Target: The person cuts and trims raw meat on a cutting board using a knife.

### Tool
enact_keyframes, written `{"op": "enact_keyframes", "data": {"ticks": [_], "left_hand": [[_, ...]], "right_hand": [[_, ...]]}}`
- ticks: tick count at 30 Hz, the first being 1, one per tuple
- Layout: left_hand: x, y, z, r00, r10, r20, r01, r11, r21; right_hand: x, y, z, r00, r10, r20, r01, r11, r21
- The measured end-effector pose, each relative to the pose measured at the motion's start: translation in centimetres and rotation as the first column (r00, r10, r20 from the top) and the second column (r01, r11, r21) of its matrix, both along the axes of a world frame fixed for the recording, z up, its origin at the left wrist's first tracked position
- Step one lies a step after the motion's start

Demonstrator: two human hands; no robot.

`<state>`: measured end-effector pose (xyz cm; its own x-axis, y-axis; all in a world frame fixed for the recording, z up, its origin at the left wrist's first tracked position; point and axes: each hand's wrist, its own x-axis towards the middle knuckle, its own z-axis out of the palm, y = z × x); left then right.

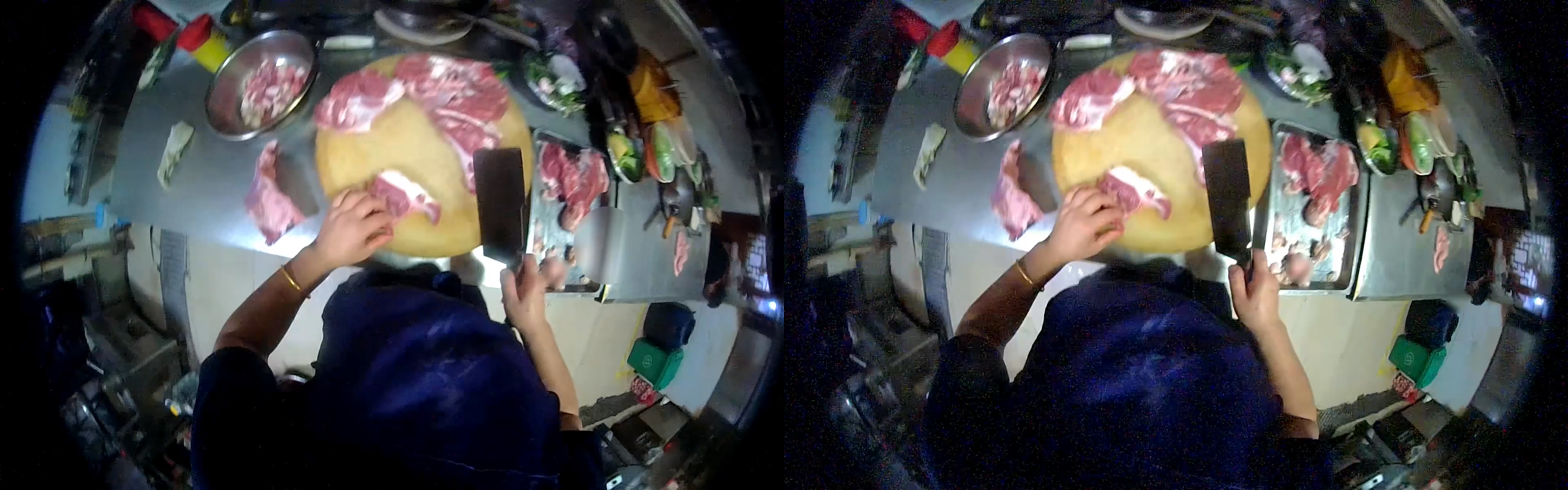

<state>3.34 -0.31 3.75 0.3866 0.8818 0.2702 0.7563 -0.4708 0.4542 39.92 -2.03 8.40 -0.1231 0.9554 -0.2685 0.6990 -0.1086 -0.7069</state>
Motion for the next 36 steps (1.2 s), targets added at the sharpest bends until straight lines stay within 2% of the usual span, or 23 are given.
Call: {"op": "enact_keyframes", "data": {"ticks": [2,4,6,8,9,12,15,16,19,20,22,25,26,30,32,34,36], "left_hand": [[0.1,-0.8,0.1,0.999,0.050,-0.017,-0.049,0.997,0.054],[0.0,-1.3,-1.3,0.995,0.084,0.056,-0.087,0.995,0.058],[0.1,-1.4,-2.2,0.980,0.120,0.159,-0.129,0.991,0.047],[0.1,-1.5,-2.3,0.975,0.166,0.145,-0.169,0.986,0.006],[0.2,-1.5,-1.8,0.972,0.190,0.139,-0.190,0.982,-0.015],[-0.6,0.0,-0.5,0.994,0.109,0.010,-0.109,0.988,0.111],[-1.3,1.0,-0.2,0.999,-0.029,-0.020,0.030,0.998,0.046],[-1.1,0.5,-1.8,0.994,-0.034,-0.106,0.044,0.994,0.095],[-1.4,0.7,-2.8,0.992,-0.047,-0.117,0.066,0.984,0.168],[-1.5,1.0,-1.3,0.991,-0.073,-0.109,0.091,0.982,0.164],[-1.2,1.1,-2.1,0.996,-0.059,-0.060,0.069,0.978,0.197],[-1.4,1.9,-1.1,0.989,-0.105,-0.100,0.123,0.974,0.191],[-1.6,2.0,-0.9,0.988,-0.114,-0.107,0.132,0.976,0.172],[-1.8,2.3,1.1,0.989,-0.144,-0.026,0.145,0.985,0.091],[-1.7,2.2,0.6,0.994,-0.112,-0.009,0.112,0.989,0.100],[-1.1,2.5,-0.8,0.999,-0.040,-0.001,0.040,0.993,0.107],[0.2,3.1,-2.9,0.999,0.047,-0.007,-0.046,0.993,0.105]], "right_hand": [[-1.6,0.4,2.5,0.976,0.169,0.141,-0.191,0.968,0.164],[-2.7,1.0,3.6,0.940,0.321,0.118,-0.332,0.938,0.099],[-4.5,1.7,4.9,0.882,0.438,0.174,-0.460,0.881,0.113],[-6.0,2.2,5.3,0.822,0.521,0.231,-0.552,0.828,0.098],[-6.7,2.2,5.4,0.819,0.530,0.219,-0.555,0.829,0.070],[-7.6,1.7,5.1,0.841,0.515,0.167,-0.529,0.847,0.057],[-9.5,0.8,5.5,0.814,0.548,0.192,-0.502,0.830,-0.241],[-10.0,1.2,5.7,0.807,0.539,0.240,-0.459,0.829,-0.319],[-11.2,0.4,2.6,0.809,0.517,0.280,-0.492,0.856,-0.160],[-12.2,1.1,1.4,0.796,0.528,0.296,-0.530,0.844,-0.080],[-14.8,3.8,1.4,0.865,0.474,0.165,-0.501,0.836,0.225],[-19.0,7.9,2.4,0.836,0.500,0.228,-0.507,0.861,-0.028],[-18.6,7.9,2.6,0.844,0.497,0.202,-0.504,0.864,-0.018],[-11.4,5.4,1.2,0.852,0.514,0.101,-0.519,0.854,0.030],[-6.7,4.6,3.9,0.828,0.524,0.202,-0.495,0.851,-0.177],[-3.7,3.7,4.3,0.858,0.435,0.274,-0.389,0.898,-0.205],[-2.5,3.0,3.3,0.943,0.216,0.254,-0.199,0.976,-0.091]]}}
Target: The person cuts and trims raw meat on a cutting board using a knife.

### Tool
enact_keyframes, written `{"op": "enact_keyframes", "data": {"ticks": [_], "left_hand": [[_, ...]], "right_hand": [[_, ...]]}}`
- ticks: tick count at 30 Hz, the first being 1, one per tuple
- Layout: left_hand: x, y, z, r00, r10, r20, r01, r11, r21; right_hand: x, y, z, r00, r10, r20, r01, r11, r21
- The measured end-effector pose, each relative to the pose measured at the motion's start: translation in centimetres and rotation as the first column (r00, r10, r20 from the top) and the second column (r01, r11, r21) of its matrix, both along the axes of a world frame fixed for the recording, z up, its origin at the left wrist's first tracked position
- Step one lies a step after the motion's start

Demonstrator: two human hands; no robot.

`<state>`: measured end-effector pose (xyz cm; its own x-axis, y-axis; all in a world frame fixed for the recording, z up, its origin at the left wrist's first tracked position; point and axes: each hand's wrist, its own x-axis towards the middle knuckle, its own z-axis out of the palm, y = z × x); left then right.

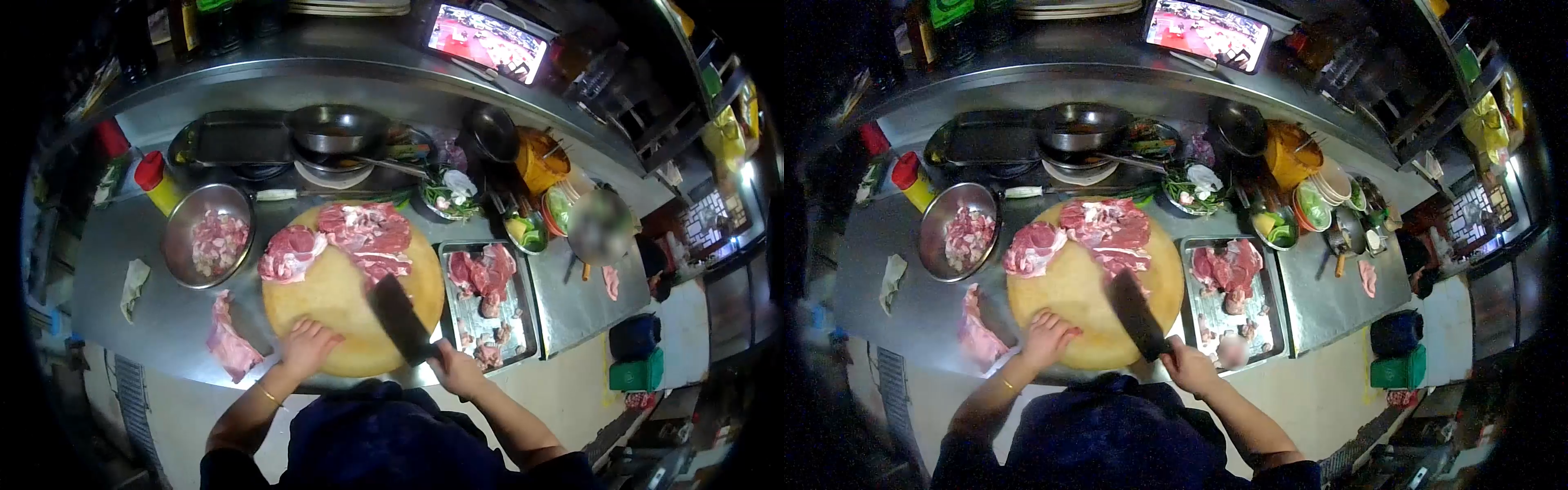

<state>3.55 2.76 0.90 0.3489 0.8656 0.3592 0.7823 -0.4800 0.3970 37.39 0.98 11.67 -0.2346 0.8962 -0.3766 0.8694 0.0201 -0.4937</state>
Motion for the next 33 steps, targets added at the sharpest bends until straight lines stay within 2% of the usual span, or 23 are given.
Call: {"op": "enact_keyframes", "data": {"ticks": [1,4,6,10,13,19,22,25,28,32,33], "left_hand": [[1.5,0.2,1.8,0.997,0.063,0.047,-0.062,0.998,-0.005],[3.9,1.5,1.9,0.994,0.097,0.056,-0.098,0.995,0.022],[4.1,1.2,2.5,0.972,0.222,-0.076,-0.230,0.967,-0.111],[2.5,-0.7,0.2,0.932,0.362,0.023,-0.358,0.929,-0.089],[1.7,-1.6,0.6,0.917,0.385,0.103,-0.350,0.901,-0.255],[1.6,-1.7,1.7,0.932,0.363,0.010,-0.351,0.907,-0.234],[2.5,-1.0,2.5,0.937,0.344,0.062,-0.345,0.939,0.012],[3.3,-0.2,1.3,0.950,0.298,0.092,-0.291,0.954,-0.076],[3.3,0.4,0.6,0.952,0.299,0.068,-0.289,0.948,-0.129],[3.3,0.5,0.0,0.950,0.291,0.115,-0.279,0.954,-0.111],[3.2,0.6,0.3,0.949,0.298,0.104,-0.284,0.950,-0.126]], "right_hand": [[0.0,0.3,-0.3,0.999,-0.027,-0.021,0.028,1.000,0.010],[-0.8,0.5,-0.4,0.998,0.013,-0.062,-0.011,0.999,0.039],[-1.3,-0.1,-0.9,0.998,0.024,-0.064,-0.020,0.998,0.060],[-2.2,-1.2,0.9,0.991,0.121,-0.052,-0.115,0.987,0.109],[-2.2,-1.5,1.1,0.976,0.191,-0.103,-0.177,0.976,0.127],[-2.5,-1.8,0.8,0.975,0.221,0.014,-0.219,0.957,0.192],[-3.3,-2.2,1.6,0.975,0.220,0.031,-0.223,0.961,0.164],[-4.0,-2.9,2.5,0.971,0.238,0.026,-0.239,0.957,0.165],[-4.4,-3.1,2.3,0.965,0.255,0.067,-0.261,0.960,0.103],[-5.7,-1.8,2.3,0.956,0.272,0.105,-0.266,0.961,-0.071],[-6.5,-0.7,1.8,0.952,0.290,0.100,-0.285,0.956,-0.062]]}}
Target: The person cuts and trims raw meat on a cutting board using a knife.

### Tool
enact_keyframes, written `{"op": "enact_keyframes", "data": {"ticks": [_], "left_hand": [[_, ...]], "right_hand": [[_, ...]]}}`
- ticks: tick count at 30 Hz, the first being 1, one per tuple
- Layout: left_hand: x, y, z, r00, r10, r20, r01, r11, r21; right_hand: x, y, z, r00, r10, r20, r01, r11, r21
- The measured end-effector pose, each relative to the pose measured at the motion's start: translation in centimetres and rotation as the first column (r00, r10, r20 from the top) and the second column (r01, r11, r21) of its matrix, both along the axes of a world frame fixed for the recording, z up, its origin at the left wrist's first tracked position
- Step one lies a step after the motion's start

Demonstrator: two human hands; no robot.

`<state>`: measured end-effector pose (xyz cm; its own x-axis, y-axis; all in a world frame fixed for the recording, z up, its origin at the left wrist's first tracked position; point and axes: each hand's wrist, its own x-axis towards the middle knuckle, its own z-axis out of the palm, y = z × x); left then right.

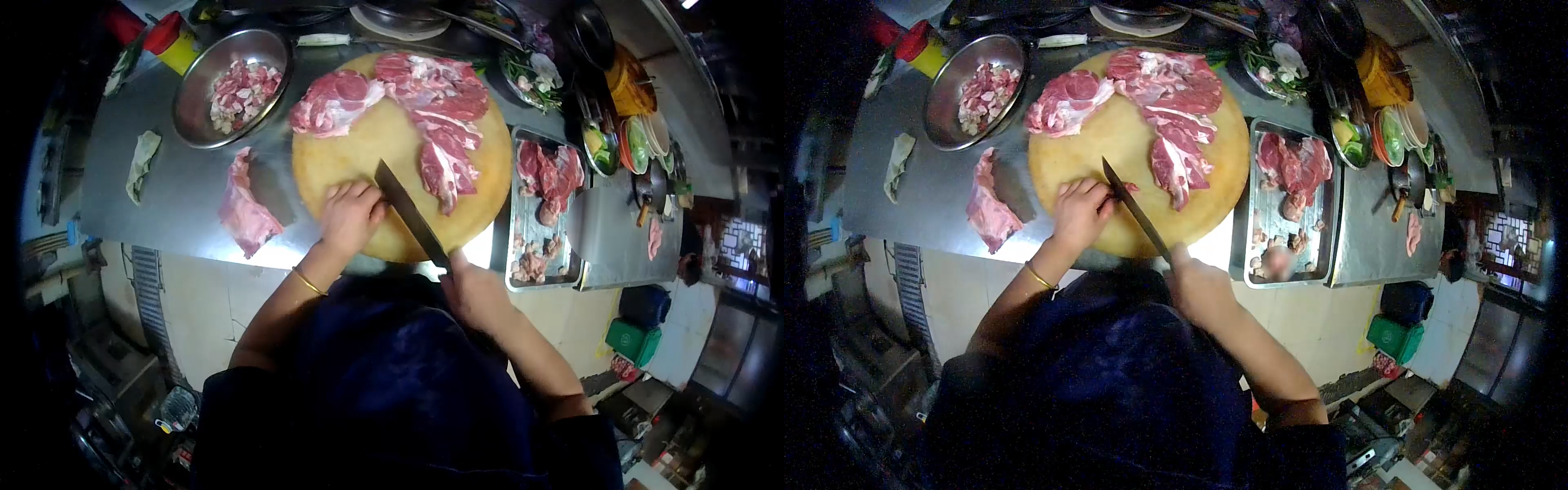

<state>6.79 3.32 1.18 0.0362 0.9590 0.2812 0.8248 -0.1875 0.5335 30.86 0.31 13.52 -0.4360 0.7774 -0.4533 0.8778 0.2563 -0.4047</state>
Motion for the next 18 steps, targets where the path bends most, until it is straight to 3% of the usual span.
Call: {"op": "enact_keyframes", "data": {"ticks": [2,5,9,12,18], "left_hand": [[-0.2,-0.1,0.3,1.000,-0.021,-0.018,0.020,0.999,-0.025],[-0.2,-0.6,0.0,1.000,-0.024,-0.011,0.023,0.999,-0.047],[-1.4,-2.1,-0.2,0.996,0.045,0.083,-0.040,0.997,-0.060],[-1.6,-2.7,-0.6,0.995,0.042,0.094,-0.042,0.999,-0.005],[-1.1,-2.0,0.0,0.999,0.032,-0.022,-0.032,0.999,0.020]], "right_hand": [[-2.3,2.4,-1.3,1.000,0.016,-0.021,-0.016,1.000,0.015],[-4.8,4.4,-3.4,0.986,0.083,-0.142,-0.057,0.982,0.178],[0.2,1.0,-1.1,0.996,-0.031,-0.086,0.035,0.999,0.041],[3.5,-1.2,-0.9,0.982,-0.125,-0.141,0.131,0.991,0.038],[1.2,-2.8,0.6,0.999,-0.006,-0.054,0.014,0.987,0.158]]}}
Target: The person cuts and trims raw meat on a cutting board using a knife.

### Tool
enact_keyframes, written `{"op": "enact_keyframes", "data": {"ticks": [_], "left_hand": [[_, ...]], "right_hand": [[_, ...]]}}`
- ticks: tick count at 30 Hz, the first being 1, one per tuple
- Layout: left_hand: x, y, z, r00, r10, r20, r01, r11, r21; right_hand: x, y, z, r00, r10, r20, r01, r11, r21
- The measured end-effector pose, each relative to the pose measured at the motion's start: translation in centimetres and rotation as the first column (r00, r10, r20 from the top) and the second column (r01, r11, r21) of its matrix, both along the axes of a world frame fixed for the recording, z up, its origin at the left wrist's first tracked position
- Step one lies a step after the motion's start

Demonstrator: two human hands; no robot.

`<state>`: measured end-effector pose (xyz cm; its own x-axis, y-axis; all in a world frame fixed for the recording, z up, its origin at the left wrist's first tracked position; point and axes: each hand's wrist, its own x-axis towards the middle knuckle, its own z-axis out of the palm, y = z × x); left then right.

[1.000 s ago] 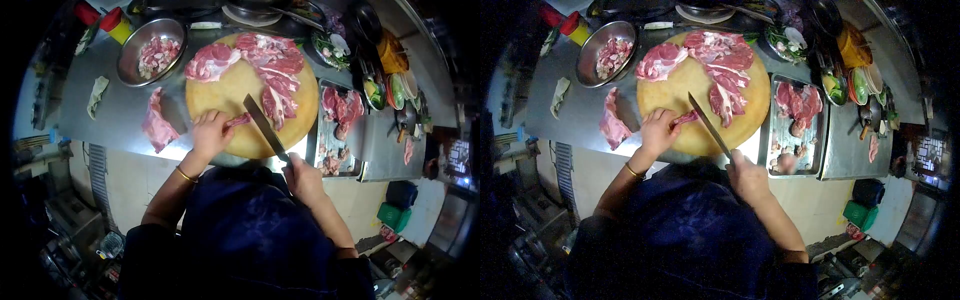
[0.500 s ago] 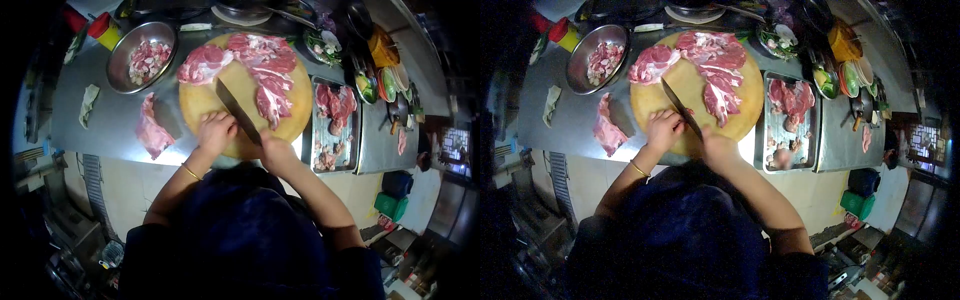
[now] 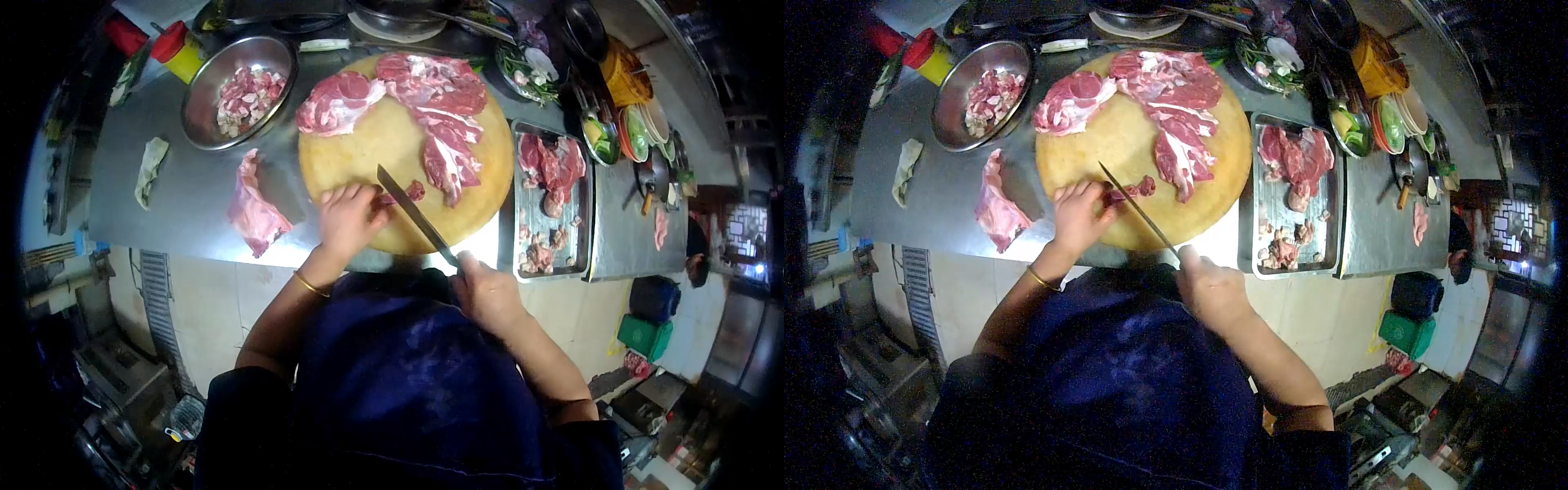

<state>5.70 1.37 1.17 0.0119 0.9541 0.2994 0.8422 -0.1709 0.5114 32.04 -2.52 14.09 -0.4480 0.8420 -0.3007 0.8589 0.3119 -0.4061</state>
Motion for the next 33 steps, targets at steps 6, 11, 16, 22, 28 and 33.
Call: {"op": "enact_keyframes", "data": {"ticks": [6,11,16,22,28,33], "left_hand": [[-0.1,-0.1,-0.4,0.999,-0.017,0.033,0.015,0.999,0.050],[0.1,0.0,-0.1,0.998,-0.015,0.056,0.011,0.997,0.077],[-0.3,-0.5,-1.1,0.994,-0.011,0.105,0.000,0.994,0.112],[0.1,-0.4,0.2,0.989,0.137,0.058,-0.145,0.976,0.161],[-0.2,-0.8,-0.6,0.985,0.172,-0.013,-0.170,0.982,0.088],[-0.1,-0.7,-1.1,0.987,0.151,0.064,-0.160,0.969,0.191]], "right_hand": [[0.6,0.1,1.1,0.997,-0.072,-0.012,0.072,0.997,0.015],[0.6,0.2,1.9,0.992,-0.118,-0.054,0.115,0.992,-0.057],[0.9,1.0,-0.3,0.994,-0.061,0.088,0.069,0.994,-0.090],[0.7,0.3,1.0,1.000,-0.026,-0.001,0.025,0.995,-0.091],[-0.3,1.6,0.3,0.989,0.131,-0.067,-0.130,0.991,0.013],[0.4,2.8,-0.6,0.976,0.219,-0.015,-0.220,0.975,-0.044]]}}
